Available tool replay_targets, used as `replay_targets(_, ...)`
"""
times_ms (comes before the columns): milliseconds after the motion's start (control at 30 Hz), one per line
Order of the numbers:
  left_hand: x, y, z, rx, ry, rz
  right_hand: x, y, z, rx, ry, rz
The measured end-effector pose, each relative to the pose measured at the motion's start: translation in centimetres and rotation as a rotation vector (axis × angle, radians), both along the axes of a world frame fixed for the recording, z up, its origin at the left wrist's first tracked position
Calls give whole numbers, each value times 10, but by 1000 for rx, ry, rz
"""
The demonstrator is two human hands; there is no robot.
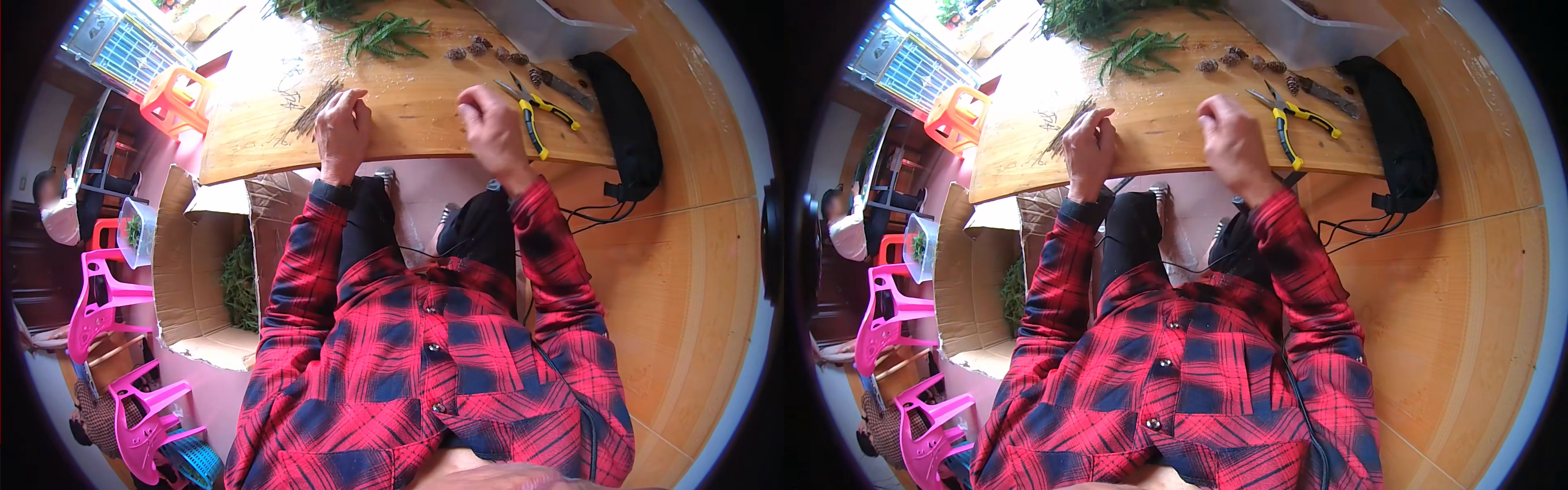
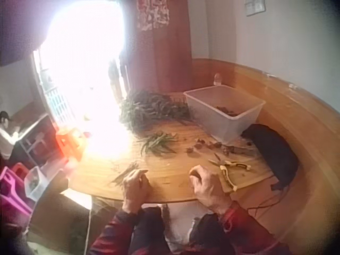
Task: Assembling small artificial plant decorations by attaching green plastic sprigs to small brown textured bases.
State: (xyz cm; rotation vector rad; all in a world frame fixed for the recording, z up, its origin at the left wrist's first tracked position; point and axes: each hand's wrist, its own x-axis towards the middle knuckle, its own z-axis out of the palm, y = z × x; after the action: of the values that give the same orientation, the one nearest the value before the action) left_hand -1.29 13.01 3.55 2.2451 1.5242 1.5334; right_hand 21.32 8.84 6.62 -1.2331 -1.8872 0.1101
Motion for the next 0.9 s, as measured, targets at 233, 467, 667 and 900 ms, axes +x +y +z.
replay_targets(233,14,-4,23,-181,61,-64,40,21,-36,-194,641,-126)
replay_targets(467,95,65,55,-11,170,-279,43,25,-43,-189,796,-86)
replay_targets(667,128,134,23,-164,420,-277,33,19,-37,-185,648,-122)
replay_targets(900,101,85,50,-473,199,-500,35,14,-31,-251,657,-111)
